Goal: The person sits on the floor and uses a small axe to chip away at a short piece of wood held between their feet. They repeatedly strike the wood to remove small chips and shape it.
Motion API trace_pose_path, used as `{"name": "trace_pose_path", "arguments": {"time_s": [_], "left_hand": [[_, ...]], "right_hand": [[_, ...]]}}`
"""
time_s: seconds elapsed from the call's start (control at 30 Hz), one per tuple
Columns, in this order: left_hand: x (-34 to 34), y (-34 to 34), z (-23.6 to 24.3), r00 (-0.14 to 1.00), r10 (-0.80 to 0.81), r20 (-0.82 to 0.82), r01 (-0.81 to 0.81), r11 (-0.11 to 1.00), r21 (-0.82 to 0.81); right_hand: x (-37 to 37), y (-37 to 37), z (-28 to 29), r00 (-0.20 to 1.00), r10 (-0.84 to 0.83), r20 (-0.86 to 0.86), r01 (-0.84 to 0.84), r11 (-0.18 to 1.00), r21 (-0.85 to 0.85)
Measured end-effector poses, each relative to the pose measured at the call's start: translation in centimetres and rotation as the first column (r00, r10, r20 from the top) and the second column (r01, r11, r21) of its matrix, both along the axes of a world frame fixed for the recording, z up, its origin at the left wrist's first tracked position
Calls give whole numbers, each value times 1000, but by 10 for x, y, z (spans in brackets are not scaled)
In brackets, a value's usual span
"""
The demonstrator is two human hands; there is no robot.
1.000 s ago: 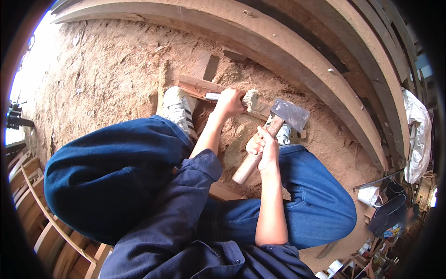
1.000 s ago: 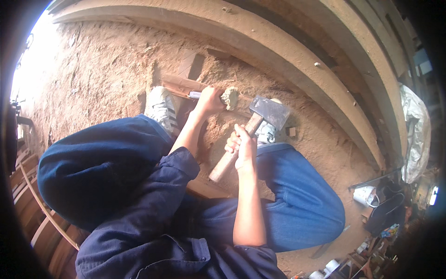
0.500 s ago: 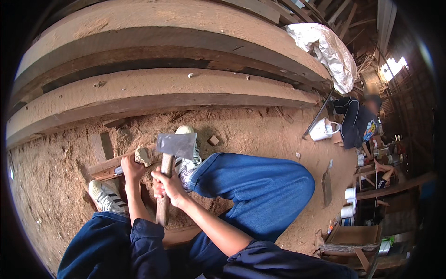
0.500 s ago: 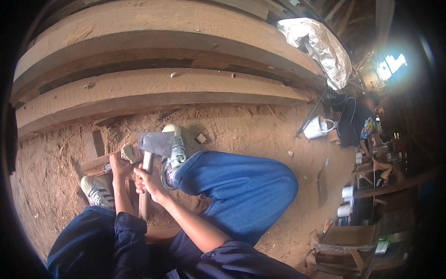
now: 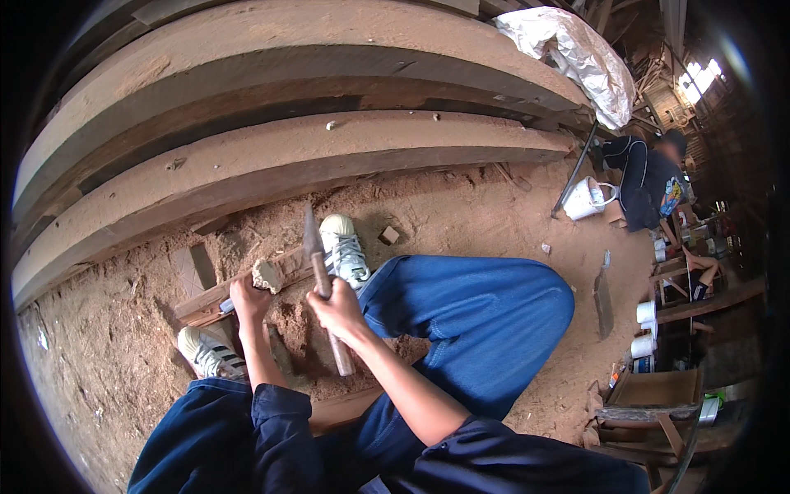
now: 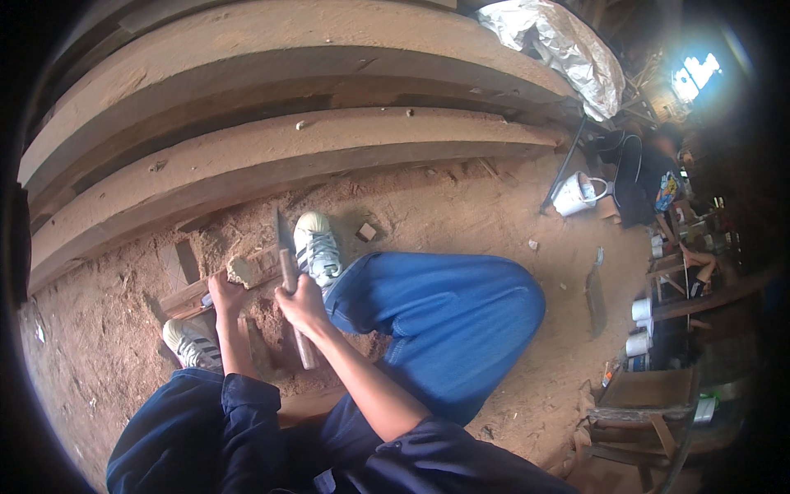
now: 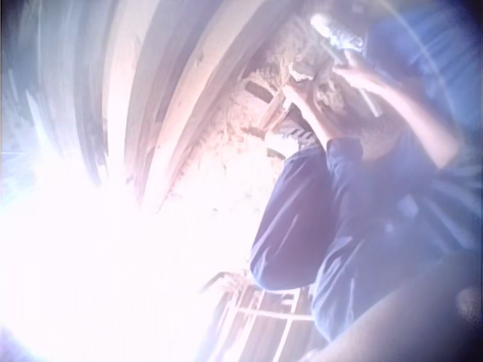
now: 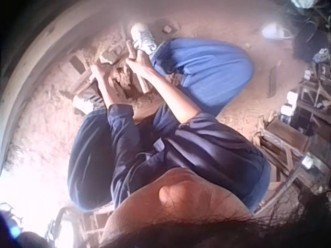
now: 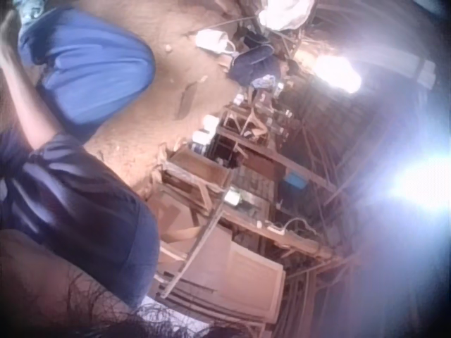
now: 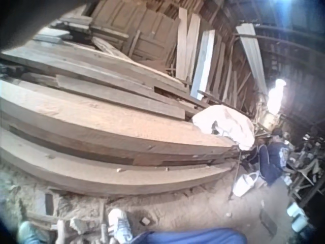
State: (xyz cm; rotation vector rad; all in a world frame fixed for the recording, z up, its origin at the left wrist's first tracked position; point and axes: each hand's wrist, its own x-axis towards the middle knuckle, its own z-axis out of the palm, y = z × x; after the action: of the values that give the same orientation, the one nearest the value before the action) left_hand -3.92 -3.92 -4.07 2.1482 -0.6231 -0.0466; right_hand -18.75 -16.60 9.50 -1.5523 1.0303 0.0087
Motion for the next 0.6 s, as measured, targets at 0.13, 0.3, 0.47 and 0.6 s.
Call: {"name": "trace_pose_path", "arguments": {"time_s": [0.13,0.3,0.47,0.6], "left_hand": [[3,2,8,993,12,117,-13,1000,7],[-4,-4,17,1000,25,13,-24,1000,-16],[-6,-4,26,1000,27,13,-27,1000,1],[2,5,15,997,75,21,-77,993,86]], "right_hand": [[8,-1,28,789,-170,590,14,966,258],[5,6,41,808,-302,506,-299,529,794],[-13,37,9,984,-155,86,22,587,810],[-7,52,-5,999,-44,16,13,582,813]]}}
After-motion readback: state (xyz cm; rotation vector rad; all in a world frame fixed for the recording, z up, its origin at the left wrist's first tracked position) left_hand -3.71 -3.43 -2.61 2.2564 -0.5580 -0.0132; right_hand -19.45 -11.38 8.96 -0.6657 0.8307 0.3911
